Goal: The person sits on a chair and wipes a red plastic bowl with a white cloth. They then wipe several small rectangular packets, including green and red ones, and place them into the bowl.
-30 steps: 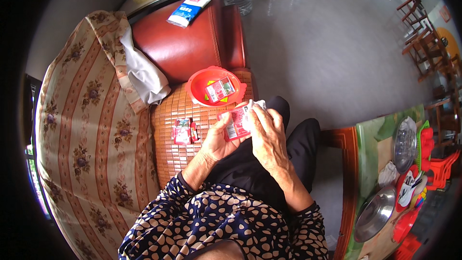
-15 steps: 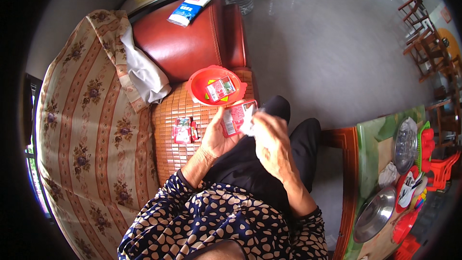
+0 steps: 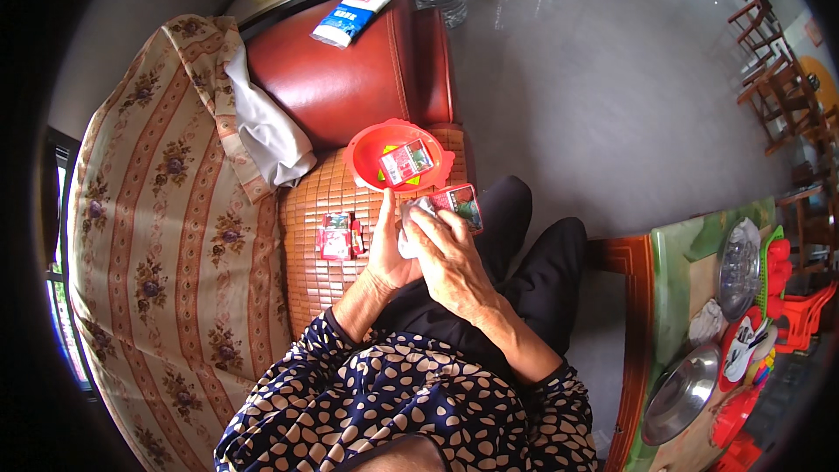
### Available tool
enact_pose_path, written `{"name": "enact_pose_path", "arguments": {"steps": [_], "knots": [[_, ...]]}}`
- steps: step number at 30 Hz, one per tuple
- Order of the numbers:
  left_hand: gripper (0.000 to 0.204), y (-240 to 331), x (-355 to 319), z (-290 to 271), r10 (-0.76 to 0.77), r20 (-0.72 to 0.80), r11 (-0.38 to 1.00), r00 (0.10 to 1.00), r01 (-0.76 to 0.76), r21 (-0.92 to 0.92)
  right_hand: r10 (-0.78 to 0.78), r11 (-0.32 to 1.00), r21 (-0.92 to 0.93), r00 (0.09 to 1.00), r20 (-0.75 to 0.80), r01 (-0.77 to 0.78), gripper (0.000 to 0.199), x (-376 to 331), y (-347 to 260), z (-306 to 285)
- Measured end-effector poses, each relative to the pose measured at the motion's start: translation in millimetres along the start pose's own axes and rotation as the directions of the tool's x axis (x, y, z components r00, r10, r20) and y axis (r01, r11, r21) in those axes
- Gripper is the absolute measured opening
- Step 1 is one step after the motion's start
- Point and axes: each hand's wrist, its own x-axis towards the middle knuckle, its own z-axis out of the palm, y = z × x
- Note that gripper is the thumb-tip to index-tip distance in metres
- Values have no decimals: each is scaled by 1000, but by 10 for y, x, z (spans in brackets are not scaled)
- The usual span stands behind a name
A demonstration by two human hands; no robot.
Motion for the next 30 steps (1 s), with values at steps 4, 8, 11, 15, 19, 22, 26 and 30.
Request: {"name": "enact_pose_path", "arguments": {"steps": [4,8,11,15,19,22,26,30], "knots": [[66,62,4,-23,52,-170,986,984,-24,162,-18,967,255,991,131,-16,42,-134,-14,-152],[50,69,11,-77,124,-256,963,959,-54,265,23,980,198,999,-28,-17,37,-32,11,-357],[49,10,20,-9,124,-185,954,975,-65,294,73,992,-90,990,-122,-85,40,80,126,-334],[50,-11,40,-97,118,-208,960,971,-58,274,37,981,-183,994,-105,-56,41,4,106,-192],[49,-1,46,-189,18,-140,984,990,7,178,0,983,-182,1000,-14,-2,41,-159,6,-58],[51,-29,54,-143,18,-76,990,997,-7,138,-7,983,-183,1000,-25,2,39,-152,57,-72],[54,-108,58,-83,89,-188,969,978,-41,244,60,966,-241,985,-164,-99,39,7,145,-159],[53,-112,41,-24,91,-152,959,984,-45,279,115,933,-305,960,-255,-193,39,49,317,-191]]}}
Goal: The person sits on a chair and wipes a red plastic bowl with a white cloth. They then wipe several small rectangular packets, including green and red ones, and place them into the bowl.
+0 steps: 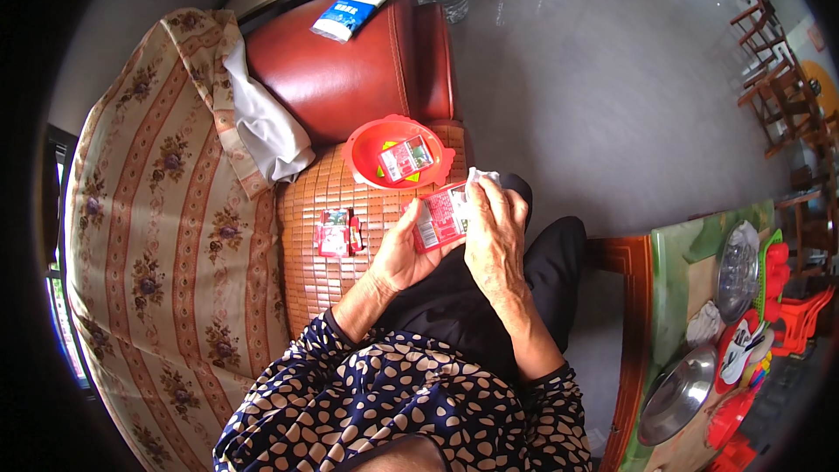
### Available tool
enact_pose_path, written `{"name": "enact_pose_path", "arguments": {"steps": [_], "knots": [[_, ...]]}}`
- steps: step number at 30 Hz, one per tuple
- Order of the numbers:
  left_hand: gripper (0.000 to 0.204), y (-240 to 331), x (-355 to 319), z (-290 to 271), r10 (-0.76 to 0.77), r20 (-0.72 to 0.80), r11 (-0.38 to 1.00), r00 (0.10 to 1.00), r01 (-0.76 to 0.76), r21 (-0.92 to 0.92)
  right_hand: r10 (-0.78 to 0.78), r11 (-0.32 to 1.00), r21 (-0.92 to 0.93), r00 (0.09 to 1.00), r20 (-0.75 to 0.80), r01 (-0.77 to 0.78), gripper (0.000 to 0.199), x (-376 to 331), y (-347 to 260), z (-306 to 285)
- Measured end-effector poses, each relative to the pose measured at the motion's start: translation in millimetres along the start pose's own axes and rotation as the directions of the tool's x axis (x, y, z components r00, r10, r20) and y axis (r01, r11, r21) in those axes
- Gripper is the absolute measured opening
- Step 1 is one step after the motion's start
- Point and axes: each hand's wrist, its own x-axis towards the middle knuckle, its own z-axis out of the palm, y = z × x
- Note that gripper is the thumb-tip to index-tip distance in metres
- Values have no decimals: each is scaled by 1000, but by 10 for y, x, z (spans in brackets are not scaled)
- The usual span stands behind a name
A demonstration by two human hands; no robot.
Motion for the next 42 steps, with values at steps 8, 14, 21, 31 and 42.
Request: {"name": "enact_pose_path", "arguments": {"steps": [8,14,21,31,42], "knots": [[50,8,38,-25,-21,32,996,999,24,-83,-89,992,103,991,101,79,40,-135,-247,139],[44,65,86,-302,-58,-82,997,995,53,-55,-169,949,306,942,290,76,33,-172,-339,72],[35,247,163,-408,218,-325,969,920,-163,187,-158,851,512,873,462,-117,34,-296,-98,212],[41,696,525,-818,716,-223,464,661,-213,860,-54,809,525,856,514,-265,32,-374,95,685],[51,983,891,-1242,765,-120,130,633,31,991,38,683,567,797,603,-461,34,-361,160,816]]}}
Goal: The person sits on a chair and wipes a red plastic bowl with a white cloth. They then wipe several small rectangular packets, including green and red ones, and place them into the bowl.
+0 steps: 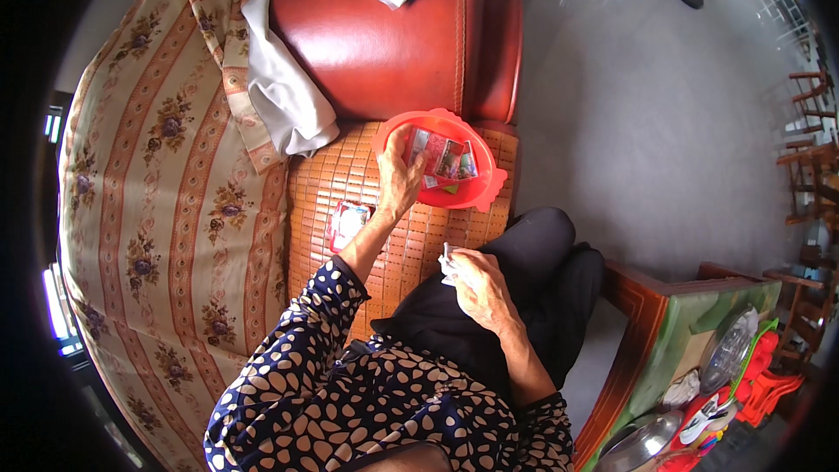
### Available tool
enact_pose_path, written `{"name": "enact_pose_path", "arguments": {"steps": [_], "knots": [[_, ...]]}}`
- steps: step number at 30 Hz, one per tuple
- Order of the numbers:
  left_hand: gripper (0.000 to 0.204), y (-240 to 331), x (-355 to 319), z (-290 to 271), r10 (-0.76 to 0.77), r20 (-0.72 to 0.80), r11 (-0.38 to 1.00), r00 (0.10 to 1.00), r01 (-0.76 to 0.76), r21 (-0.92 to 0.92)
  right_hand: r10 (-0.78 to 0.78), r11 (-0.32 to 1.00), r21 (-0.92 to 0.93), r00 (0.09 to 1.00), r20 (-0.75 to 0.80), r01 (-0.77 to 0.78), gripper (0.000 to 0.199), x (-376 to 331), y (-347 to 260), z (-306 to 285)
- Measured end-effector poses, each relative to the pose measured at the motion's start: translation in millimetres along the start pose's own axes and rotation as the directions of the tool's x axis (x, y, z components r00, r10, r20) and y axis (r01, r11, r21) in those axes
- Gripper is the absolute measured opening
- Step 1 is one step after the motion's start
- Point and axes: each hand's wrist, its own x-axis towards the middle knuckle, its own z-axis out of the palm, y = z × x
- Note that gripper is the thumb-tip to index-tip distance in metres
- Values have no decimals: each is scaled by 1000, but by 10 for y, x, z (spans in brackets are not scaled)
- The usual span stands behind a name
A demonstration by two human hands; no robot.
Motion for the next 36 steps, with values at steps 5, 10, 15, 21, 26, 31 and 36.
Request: {"name": "enact_pose_path", "arguments": {"steps": [5,10,15,21,26,31,36], "knots": [[55,64,71,-134,274,-130,944,953,-241,226,1,1000,6,1000,15,-1,32,13,103,13],[43,-130,71,-641,213,-225,963,951,-165,212,43,999,6,999,10,-43,27,77,-22,5],[32,-505,-295,-1241,121,-237,950,964,-43,308,41,999,2,999,1,-41,26,67,1,48],[73,-683,-862,-1488,-212,-105,857,972,237,459,16,999,-53,997,69,-12,24,73,53,48],[73,-672,-1002,-1428,-158,-106,811,982,190,553,59,997,-54,998,15,-58,27,63,-21,76],[72,-599,-1051,-1381,-138,-113,814,984,177,553,-41,990,-133,998,45,46,26,19,-37,50],[73,-544,-1121,-1304,-96,-191,783,977,192,591,-61,992,-105,998,21,63,24,-28,-32,53]]}}
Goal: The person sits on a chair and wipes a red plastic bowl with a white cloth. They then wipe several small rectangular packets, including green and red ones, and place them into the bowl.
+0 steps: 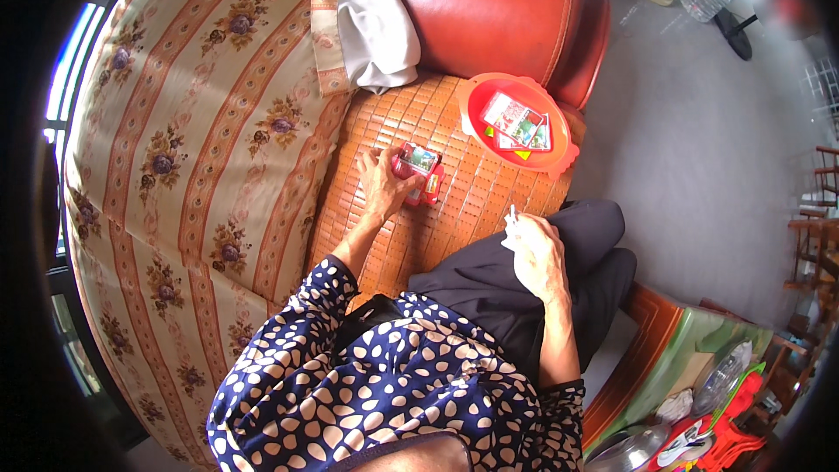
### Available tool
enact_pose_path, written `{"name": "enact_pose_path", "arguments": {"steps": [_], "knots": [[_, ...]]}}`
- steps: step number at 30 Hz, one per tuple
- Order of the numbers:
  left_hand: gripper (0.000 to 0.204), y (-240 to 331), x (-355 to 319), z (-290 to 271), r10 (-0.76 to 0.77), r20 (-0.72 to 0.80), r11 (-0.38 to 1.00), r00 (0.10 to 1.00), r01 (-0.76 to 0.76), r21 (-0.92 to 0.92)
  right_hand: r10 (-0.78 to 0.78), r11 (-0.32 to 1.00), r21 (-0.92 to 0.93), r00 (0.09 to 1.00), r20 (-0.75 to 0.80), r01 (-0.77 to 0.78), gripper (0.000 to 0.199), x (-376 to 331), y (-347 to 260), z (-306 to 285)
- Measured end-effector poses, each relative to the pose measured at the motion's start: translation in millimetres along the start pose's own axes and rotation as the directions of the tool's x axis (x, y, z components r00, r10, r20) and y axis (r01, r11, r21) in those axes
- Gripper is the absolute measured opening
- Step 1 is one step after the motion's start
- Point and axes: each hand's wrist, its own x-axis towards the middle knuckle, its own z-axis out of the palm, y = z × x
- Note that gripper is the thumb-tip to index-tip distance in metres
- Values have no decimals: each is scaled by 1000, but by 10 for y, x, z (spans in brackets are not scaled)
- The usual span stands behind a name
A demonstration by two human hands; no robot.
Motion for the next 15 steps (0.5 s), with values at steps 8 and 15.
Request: {"name": "enact_pose_path", "arguments": {"steps": [8,15], "knots": [[59,88,-77,41,-25,-83,999,996,28,33,-10,999,40,997,-80,13,23,-110,101,32],[26,-122,51,197,27,115,782,993,51,-621,-69,998,-14,989,-133,68,22,-181,-151,-35]]}}
